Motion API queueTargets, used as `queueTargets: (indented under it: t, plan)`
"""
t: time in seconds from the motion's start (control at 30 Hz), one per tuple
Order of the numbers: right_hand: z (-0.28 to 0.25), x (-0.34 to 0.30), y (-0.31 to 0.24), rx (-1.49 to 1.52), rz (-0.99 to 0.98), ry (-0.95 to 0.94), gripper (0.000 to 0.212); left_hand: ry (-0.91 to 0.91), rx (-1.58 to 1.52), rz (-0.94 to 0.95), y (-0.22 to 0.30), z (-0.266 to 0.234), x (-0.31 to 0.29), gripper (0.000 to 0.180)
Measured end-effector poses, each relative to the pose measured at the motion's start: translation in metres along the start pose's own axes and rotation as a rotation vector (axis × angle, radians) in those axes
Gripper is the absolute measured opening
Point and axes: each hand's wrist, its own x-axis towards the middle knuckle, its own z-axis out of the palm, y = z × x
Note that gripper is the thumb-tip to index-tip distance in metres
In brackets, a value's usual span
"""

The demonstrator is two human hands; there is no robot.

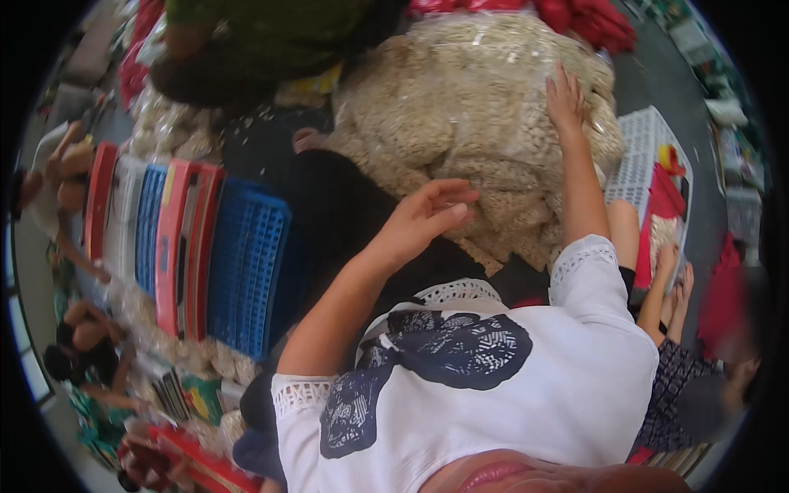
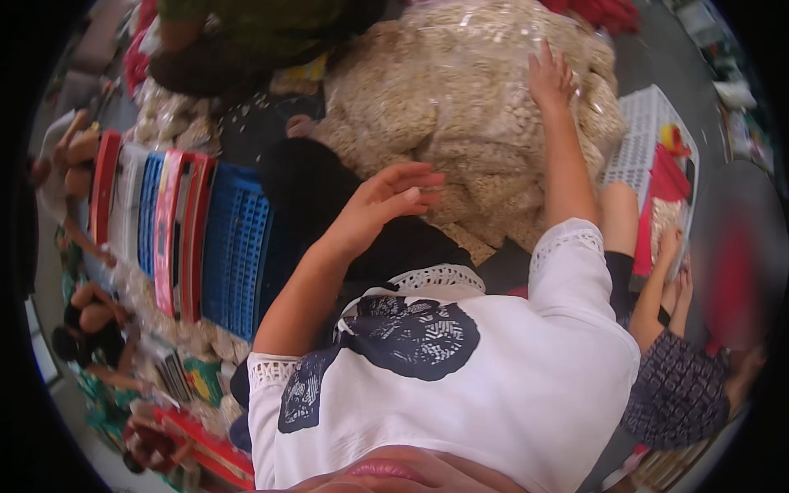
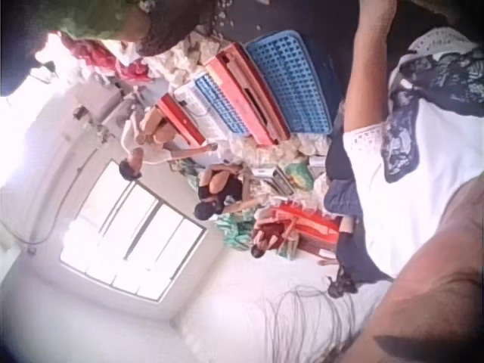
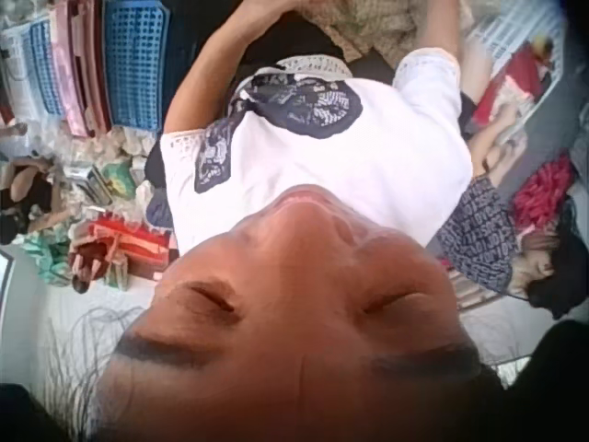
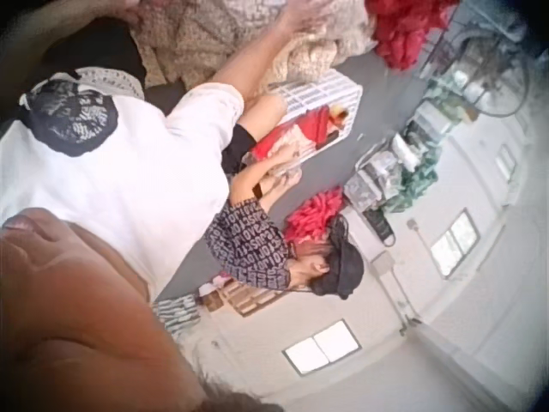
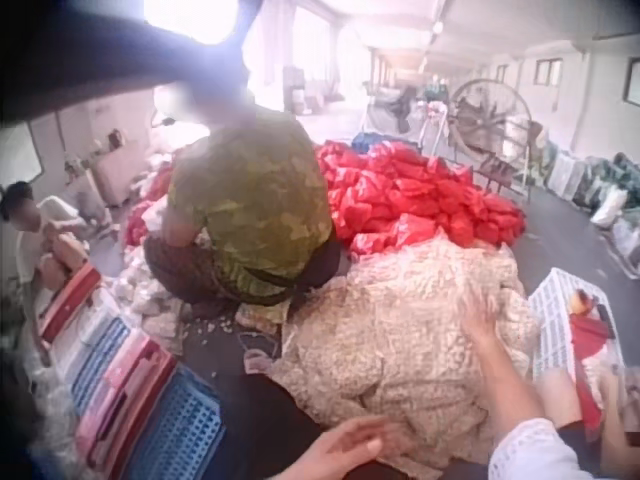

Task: The person uses a heat sealer to seal plastic bags filled with cashew nuts. They pick up bags from a blue crate, align the opening in the heat sealer, press down the arm to seal the bag, and then stack the finished bags on a large pile.

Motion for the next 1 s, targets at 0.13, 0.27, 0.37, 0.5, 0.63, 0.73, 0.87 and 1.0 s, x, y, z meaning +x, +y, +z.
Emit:
queueTargets:
  t: [0.13, 0.27, 0.37, 0.5, 0.63, 0.73, 0.87, 1.0]
  plan:
    - [0.059, -0.044, -0.014, -0.278, 0.051, -0.235, 0.055, 0.237, 0.082, 0.192, 0.037, -0.071, -0.149, 0.059]
    - [0.026, -0.058, -0.052, -0.36, 0.127, -0.193, 0.051, 1.015, 0.086, 0.632, 0.045, -0.111, -0.354, 0.044]
    - [0.015, -0.062, -0.084, -0.345, -0.171, 0.069, 0.049, 1.739, -0.003, 0.509, -0.015, -0.15, -0.489, 0.035]
    - [-0.007, -0.064, -0.19, 0.029, -0.714, 0.154, 0.041, 1.961, -0.186, -0.036, -0.155, -0.209, -0.581, 0.029]
    - [-0.009, -0.034, -0.25, 0.221, -0.666, -0.114, 0.039, 2.027, 0.408, -0.71, -0.283, -0.262, -0.606, 0.051]
    - [-0.044, -0.06, -0.288, 0.187, -0.802, -0.18, 0.035, 2.173, 0.189, -0.914, -0.259, -0.279, -0.571, 0.071]
    - [-0.089, -0.11, -0.352, 0.448, -0.729, -0.431, 0.029, 1.461, 0.791, -1.335, -0.269, -0.277, -0.563, 0.1]
    - [-0.089, -0.1, -0.361, 0.443, -0.671, -0.52, 0.03, 1.47, 1.003, -1.287, -0.302, -0.298, -0.569, 0.098]
